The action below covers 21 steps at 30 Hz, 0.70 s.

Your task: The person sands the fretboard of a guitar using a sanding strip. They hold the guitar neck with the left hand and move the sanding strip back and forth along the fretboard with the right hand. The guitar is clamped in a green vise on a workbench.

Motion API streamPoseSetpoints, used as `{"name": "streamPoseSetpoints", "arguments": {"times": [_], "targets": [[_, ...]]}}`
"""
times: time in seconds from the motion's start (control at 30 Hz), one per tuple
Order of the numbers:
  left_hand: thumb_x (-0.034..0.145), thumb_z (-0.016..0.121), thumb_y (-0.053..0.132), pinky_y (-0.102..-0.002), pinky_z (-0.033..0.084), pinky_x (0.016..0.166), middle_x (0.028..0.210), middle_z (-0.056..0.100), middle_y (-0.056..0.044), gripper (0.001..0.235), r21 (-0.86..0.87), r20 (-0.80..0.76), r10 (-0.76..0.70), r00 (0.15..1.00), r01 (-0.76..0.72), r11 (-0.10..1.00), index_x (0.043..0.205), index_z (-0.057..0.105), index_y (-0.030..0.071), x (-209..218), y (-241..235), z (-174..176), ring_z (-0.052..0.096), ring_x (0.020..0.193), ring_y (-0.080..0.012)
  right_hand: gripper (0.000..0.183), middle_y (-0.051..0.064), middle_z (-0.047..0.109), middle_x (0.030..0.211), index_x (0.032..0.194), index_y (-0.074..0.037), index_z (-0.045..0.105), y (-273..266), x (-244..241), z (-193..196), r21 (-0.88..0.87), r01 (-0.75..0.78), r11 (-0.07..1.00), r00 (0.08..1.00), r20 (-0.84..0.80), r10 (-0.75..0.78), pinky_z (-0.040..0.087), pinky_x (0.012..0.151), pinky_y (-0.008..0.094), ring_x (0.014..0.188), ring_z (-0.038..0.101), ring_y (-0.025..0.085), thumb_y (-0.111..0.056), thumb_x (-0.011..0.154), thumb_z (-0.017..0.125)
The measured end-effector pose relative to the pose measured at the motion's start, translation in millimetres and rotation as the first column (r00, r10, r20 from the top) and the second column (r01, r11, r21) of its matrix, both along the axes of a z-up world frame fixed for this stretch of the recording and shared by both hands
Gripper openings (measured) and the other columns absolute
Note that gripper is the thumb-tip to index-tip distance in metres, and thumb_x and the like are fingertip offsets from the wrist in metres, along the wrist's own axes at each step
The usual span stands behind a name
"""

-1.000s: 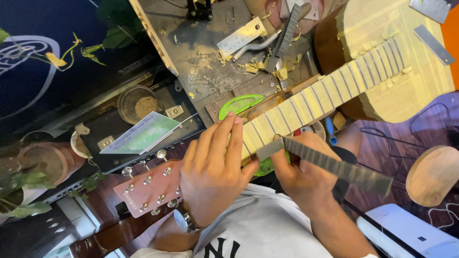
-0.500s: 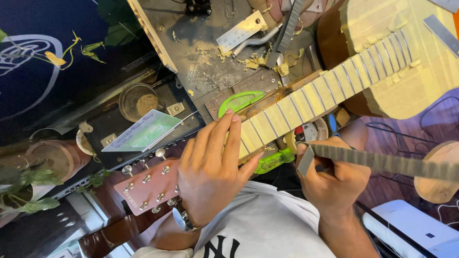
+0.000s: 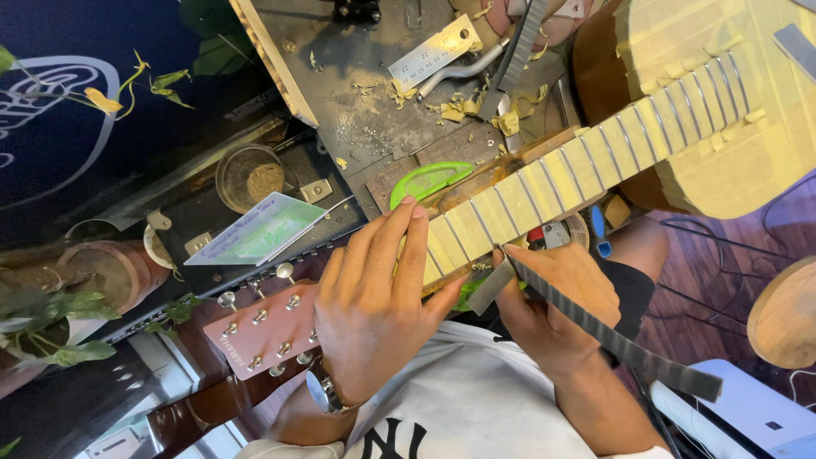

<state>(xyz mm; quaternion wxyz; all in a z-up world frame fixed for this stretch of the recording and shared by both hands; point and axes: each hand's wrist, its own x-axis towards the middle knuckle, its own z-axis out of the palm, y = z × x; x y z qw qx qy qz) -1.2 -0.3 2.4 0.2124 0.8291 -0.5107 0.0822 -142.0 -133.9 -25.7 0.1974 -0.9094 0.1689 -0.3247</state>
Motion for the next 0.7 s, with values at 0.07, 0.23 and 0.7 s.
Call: {"name": "streamPoseSetpoints", "arguments": {"times": [0.07, 0.23, 0.7], "targets": [[0.104, 0.053, 0.049, -0.039, 0.053, 0.076, 0.128, 0.07, -0.014, 0.053, -0.01, -0.017, 0.02, 1.0, -0.02, 1.0, 0.122, 0.066, 0.001, 0, -1, 0, 0.071, 0.106, -0.0277, 0.01, 0.01, 0.065, 0.075, 0.101, 0.0, 0.07, 1, -1, -2, 0.015, -0.021, 1.0, 1.0, -0.014, 0.021, 0.044, 0.059, 0.038, 0.06, 0.053, 0.026, 0.001, 0.093, 0.076], [0.105, 0.049, 0.047, -0.039, 0.052, 0.071, 0.127, 0.072, -0.013, 0.051, -0.032, -0.025, 0.033, 0.999, -0.033, 0.999, 0.123, 0.063, 0.002, -1, -2, -1, 0.073, 0.105, -0.028, 0.014, 0.01, 0.058, 0.074, 0.107, 0.003, 0.069, 1, 7, -1, 0.016, -0.043, 0.999, 0.996, -0.076, 0.044, 0.039, 0.057, 0.04, 0.06, 0.048, 0.027, 0.007, 0.094, 0.064], [0.107, 0.044, 0.047, -0.04, 0.053, 0.071, 0.13, 0.07, -0.014, 0.052, -0.044, -0.025, 0.013, 1.0, -0.014, 0.999, 0.129, 0.057, 0.003, -1, -1, -2, 0.074, 0.105, -0.0297, 0.009, 0.009, 0.051, 0.068, 0.098, -0.008, 0.07, -2, 31, 16, -0.071, 0.004, 0.997, 0.96, -0.279, -0.024, 0.034, 0.055, 0.045, 0.06, 0.049, 0.031, -0.003, 0.096, 0.062]]}}
